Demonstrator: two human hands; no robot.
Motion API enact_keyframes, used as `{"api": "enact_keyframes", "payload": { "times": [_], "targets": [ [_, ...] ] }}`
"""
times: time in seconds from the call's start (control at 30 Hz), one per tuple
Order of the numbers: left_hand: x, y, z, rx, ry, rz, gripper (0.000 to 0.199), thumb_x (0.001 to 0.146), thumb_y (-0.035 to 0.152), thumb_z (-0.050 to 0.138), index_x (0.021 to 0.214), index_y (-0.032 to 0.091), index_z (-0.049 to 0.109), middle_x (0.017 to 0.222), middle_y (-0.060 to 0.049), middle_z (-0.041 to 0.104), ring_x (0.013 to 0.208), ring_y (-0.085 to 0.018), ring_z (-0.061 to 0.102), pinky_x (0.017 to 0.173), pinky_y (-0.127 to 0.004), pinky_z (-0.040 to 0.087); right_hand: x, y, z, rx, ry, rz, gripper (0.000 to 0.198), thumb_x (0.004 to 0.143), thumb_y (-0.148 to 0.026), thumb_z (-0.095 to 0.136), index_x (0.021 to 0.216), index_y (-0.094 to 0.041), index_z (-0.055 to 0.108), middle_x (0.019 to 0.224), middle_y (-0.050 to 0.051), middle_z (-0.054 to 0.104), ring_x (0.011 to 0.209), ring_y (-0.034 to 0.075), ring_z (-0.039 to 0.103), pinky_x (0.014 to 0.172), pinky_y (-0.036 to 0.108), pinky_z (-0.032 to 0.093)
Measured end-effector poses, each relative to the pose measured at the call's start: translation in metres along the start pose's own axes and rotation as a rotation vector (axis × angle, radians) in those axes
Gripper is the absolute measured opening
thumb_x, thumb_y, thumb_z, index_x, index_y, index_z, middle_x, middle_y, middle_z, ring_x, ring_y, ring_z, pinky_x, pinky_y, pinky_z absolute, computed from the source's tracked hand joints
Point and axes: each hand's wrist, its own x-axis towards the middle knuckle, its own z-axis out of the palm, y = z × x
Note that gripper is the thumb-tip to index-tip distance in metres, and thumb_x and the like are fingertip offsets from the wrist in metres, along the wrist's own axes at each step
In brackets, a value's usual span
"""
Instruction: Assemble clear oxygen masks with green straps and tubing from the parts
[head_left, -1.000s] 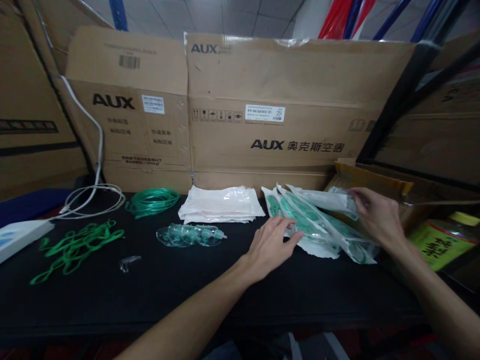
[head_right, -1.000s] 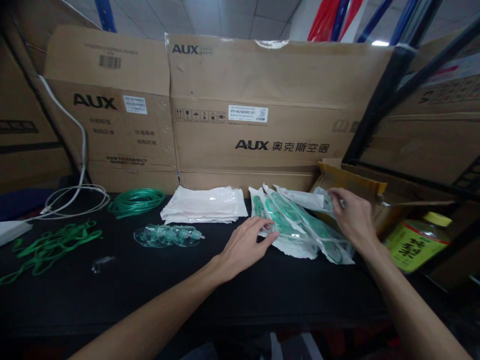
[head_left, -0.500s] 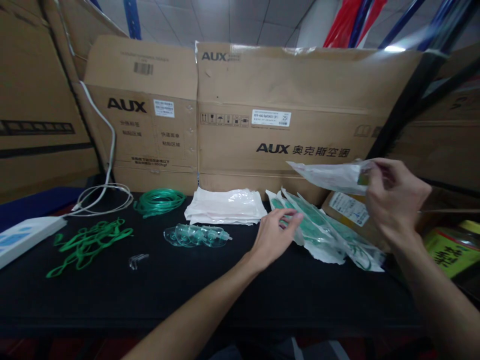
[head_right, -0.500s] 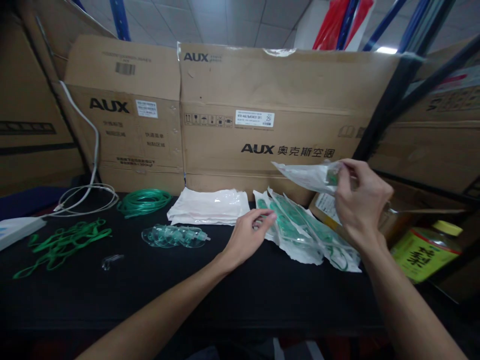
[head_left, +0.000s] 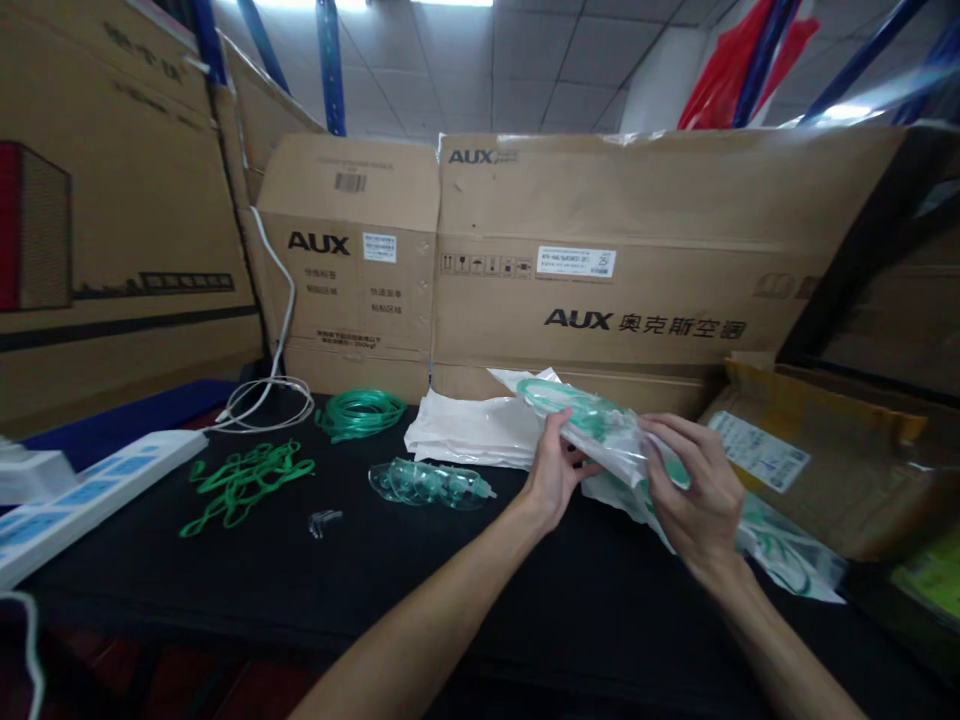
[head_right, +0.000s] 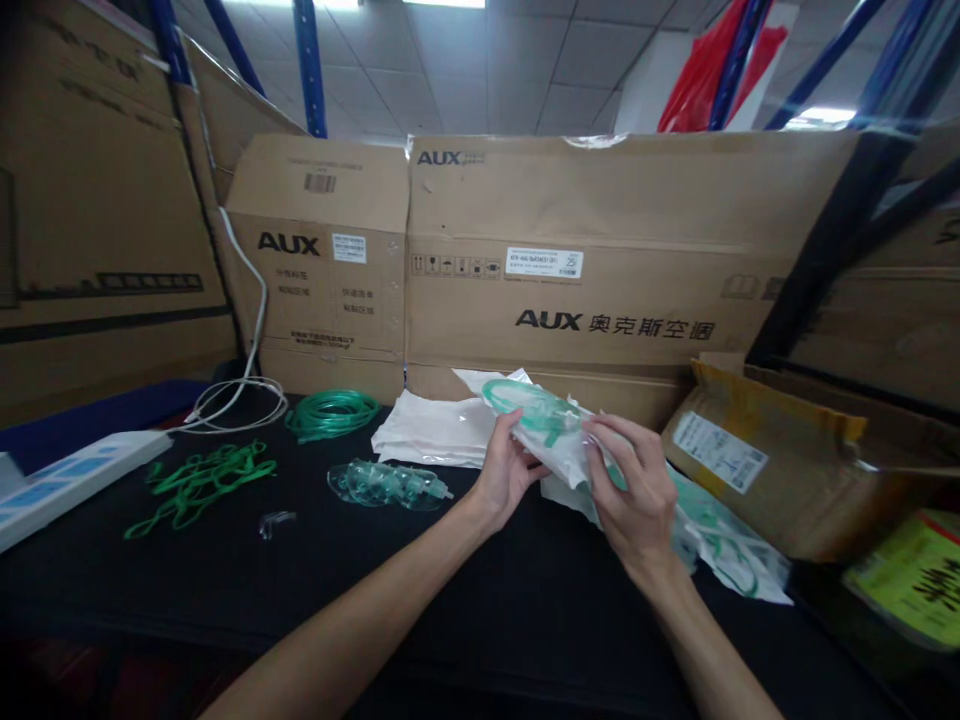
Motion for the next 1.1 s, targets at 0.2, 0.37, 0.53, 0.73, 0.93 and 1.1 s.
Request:
{"api": "enact_keyframes", "payload": {
  "times": [0.2, 0.37, 0.53, 0.73, 0.93, 1.1],
  "targets": [
    [0.008, 0.002, -0.007, 0.012, 0.038, 0.102, 0.027, 0.076, 0.035, 0.056, 0.099, 0.02, 0.056, 0.097, -0.004, 0.066, 0.091, -0.02, 0.063, 0.074, -0.028, 0.053, -0.013, 0.007, 0.006, 0.197, 0.118, 0.451, 0.017, 0.086, -0.034, 0.073, 0.094, -0.027, 0.061, 0.102, 0.008, 0.064, 0.105, 0.033, 0.062, 0.1, 0.052, 0.049],
    [0.011, 0.005, -0.011, 0.059, 0.053, 0.175, 0.019, 0.069, 0.025, 0.055, 0.087, 0.022, 0.049, 0.088, 0.0, 0.058, 0.083, -0.016, 0.057, 0.073, -0.024, 0.047, -0.016, 0.01, 0.011, 0.464, -0.172, 0.654, 0.019, 0.091, -0.04, 0.066, 0.082, -0.024, 0.07, 0.066, -0.001, 0.063, 0.059, 0.02, 0.06, 0.06, 0.033, 0.054],
    [0.011, 0.005, -0.01, 0.089, 0.028, 0.227, 0.018, 0.068, 0.024, 0.055, 0.085, 0.022, 0.048, 0.084, 0.002, 0.055, 0.078, -0.015, 0.053, 0.072, -0.024, 0.045, -0.012, 0.012, 0.016, 0.773, -0.255, 0.837, 0.026, 0.093, -0.047, 0.065, 0.097, -0.023, 0.073, 0.086, 0.005, 0.078, 0.068, 0.022, 0.072, 0.061, 0.034, 0.062],
    [0.011, 0.004, -0.008, 0.102, 0.012, 0.242, 0.015, 0.071, 0.029, 0.055, 0.083, 0.021, 0.052, 0.087, 0.0, 0.06, 0.083, -0.018, 0.057, 0.074, -0.026, 0.047, -0.007, 0.013, 0.014, 1.028, -0.291, 0.975, 0.034, 0.095, -0.058, 0.06, 0.108, -0.029, 0.074, 0.12, 0.007, 0.079, 0.113, 0.029, 0.073, 0.093, 0.044, 0.064],
    [0.012, 0.006, -0.007, 0.092, -0.017, 0.207, 0.014, 0.073, 0.03, 0.053, 0.083, 0.021, 0.056, 0.081, 0.0, 0.064, 0.087, -0.021, 0.062, 0.075, -0.028, 0.05, -0.007, 0.012, 0.006, 1.361, -0.339, 1.151, 0.021, 0.082, -0.037, 0.083, 0.099, -0.027, 0.077, 0.121, 0.003, 0.079, 0.122, 0.029, 0.068, 0.106, 0.044, 0.057],
    [0.013, 0.003, -0.009, 0.124, -0.034, 0.167, 0.016, 0.076, 0.034, 0.052, 0.084, 0.021, 0.057, 0.079, 0.0, 0.067, 0.094, -0.025, 0.065, 0.086, -0.034, 0.052, -0.006, 0.01, 0.003, 1.388, -0.337, 1.151, 0.019, 0.074, -0.03, 0.089, 0.087, -0.026, 0.076, 0.102, 0.002, 0.082, 0.118, 0.031, 0.07, 0.105, 0.046, 0.057]
  ]
}}
